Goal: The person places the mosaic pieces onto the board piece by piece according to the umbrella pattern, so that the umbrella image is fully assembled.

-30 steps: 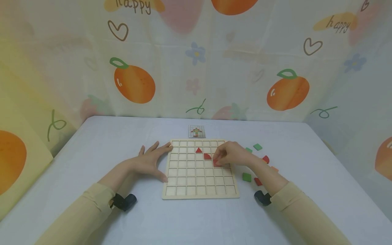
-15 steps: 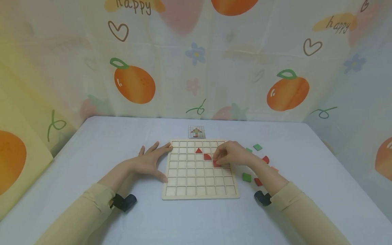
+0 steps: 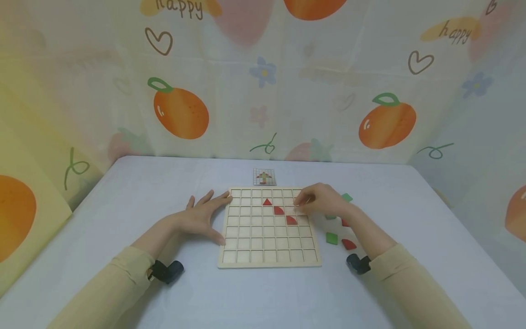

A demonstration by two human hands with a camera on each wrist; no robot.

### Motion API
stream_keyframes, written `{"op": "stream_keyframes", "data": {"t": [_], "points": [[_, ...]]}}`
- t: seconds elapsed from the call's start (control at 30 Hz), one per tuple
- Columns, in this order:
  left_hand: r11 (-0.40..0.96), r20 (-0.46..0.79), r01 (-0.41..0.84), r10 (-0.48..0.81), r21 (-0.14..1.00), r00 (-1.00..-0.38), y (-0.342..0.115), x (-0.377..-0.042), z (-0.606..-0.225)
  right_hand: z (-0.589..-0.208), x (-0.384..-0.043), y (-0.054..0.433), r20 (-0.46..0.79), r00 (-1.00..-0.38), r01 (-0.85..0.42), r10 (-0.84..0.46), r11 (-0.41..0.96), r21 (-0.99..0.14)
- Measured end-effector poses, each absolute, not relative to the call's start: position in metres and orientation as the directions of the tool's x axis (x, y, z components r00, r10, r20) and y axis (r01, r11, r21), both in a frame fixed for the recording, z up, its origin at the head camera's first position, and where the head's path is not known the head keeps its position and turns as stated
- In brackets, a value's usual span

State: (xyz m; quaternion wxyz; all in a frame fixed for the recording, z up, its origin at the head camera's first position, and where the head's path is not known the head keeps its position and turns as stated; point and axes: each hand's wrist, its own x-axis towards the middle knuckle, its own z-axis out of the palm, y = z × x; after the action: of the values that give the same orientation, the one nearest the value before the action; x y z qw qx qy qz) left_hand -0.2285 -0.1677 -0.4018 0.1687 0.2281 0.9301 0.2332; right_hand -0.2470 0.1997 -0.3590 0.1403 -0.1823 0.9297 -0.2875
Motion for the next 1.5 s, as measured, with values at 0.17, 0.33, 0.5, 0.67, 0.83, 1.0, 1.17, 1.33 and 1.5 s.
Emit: {"op": "stream_keyframes", "data": {"t": [0.17,0.33,0.5,0.67,0.83,1.0,1.17,1.33,1.5], "points": [[0.788,-0.208,0.343,0.501,0.512,-0.84,-0.168,-0.228,-0.401,-0.357,-0.252,0.215,-0.148,-0.909,-0.229,-0.389,0.764,-0.603],[0.788,-0.206,0.341,0.499,0.513,-0.842,-0.168,-0.228,-0.402,-0.356,-0.257,0.232,-0.156,-0.925,-0.19,-0.346,0.777,-0.601],[0.788,-0.206,0.345,0.501,0.509,-0.841,-0.168,-0.228,-0.403,-0.356,-0.26,0.247,-0.156,-0.943,-0.152,-0.294,0.797,-0.585],[0.787,-0.206,0.346,0.503,0.511,-0.84,-0.168,-0.229,-0.403,-0.355,-0.26,0.26,-0.157,-0.962,-0.092,-0.223,0.809,-0.58],[0.789,-0.21,0.342,0.5,0.51,-0.84,-0.168,-0.229,-0.402,-0.355,-0.26,0.271,-0.158,-0.975,-0.034,-0.157,0.807,-0.59],[0.793,-0.215,0.34,0.497,0.506,-0.84,-0.167,-0.228,-0.402,-0.354,-0.259,0.279,-0.154,-0.982,0.005,-0.104,0.813,-0.583],[0.793,-0.216,0.339,0.498,0.506,-0.84,-0.167,-0.227,-0.401,-0.354,-0.257,0.285,-0.149,-0.988,0.043,-0.052,0.82,-0.571],[0.792,-0.217,0.337,0.496,0.509,-0.841,-0.167,-0.227,-0.4,-0.358,-0.258,0.292,-0.168,-0.986,0.09,-0.007,0.823,-0.561],[0.797,-0.221,0.33,0.49,0.506,-0.844,-0.167,-0.226,-0.399,-0.362,-0.259,0.295,-0.192,-0.98,0.149,0.049,0.823,-0.548]]}}
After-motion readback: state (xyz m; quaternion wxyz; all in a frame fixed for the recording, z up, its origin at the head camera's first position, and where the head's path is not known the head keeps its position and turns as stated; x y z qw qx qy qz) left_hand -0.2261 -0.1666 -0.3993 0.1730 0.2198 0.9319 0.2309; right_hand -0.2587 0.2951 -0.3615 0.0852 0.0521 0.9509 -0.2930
